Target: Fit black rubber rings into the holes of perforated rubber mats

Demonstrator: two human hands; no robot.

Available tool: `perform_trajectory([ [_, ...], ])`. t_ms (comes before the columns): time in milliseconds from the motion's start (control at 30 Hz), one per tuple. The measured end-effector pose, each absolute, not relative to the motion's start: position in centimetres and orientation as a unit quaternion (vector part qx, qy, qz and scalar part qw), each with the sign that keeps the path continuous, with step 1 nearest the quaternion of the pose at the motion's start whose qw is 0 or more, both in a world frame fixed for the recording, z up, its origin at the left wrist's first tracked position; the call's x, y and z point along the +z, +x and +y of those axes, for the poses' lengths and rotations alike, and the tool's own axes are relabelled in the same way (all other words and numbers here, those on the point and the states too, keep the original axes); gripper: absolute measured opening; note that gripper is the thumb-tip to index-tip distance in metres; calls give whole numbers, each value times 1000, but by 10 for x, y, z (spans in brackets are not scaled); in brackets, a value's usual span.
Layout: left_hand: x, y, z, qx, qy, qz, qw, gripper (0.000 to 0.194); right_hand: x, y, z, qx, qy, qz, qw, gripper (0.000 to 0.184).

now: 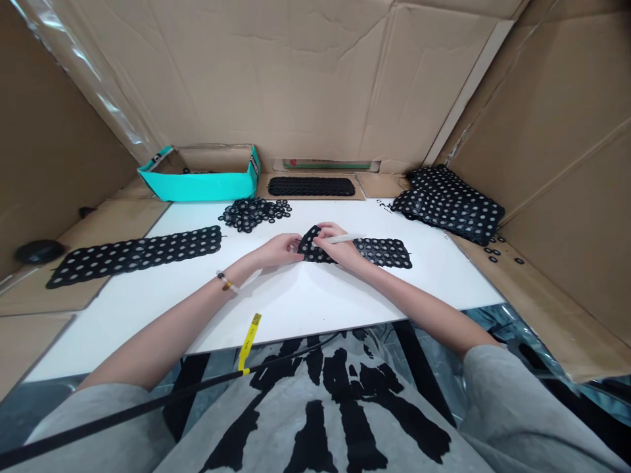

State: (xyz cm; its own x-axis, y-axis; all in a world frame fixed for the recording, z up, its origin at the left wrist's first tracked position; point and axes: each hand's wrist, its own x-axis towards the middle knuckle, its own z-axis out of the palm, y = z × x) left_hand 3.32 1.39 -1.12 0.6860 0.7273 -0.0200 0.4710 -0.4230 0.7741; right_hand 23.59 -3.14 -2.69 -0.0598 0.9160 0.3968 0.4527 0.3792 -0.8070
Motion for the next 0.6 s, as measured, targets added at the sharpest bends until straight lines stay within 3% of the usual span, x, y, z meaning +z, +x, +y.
perform_trajectory([
  [100, -9, 34, 11, 165, 799, 366, 448, 38, -21, 237, -37, 270, -511, -652, 491, 21],
  [267, 0, 35, 4, 164, 749, 392, 508, 35, -25, 231, -42, 378, -531, -643, 402, 25],
  [600, -10, 40, 3, 206, 656, 400, 606, 43, -27, 230, -42, 348, -531, -669, 387, 23],
])
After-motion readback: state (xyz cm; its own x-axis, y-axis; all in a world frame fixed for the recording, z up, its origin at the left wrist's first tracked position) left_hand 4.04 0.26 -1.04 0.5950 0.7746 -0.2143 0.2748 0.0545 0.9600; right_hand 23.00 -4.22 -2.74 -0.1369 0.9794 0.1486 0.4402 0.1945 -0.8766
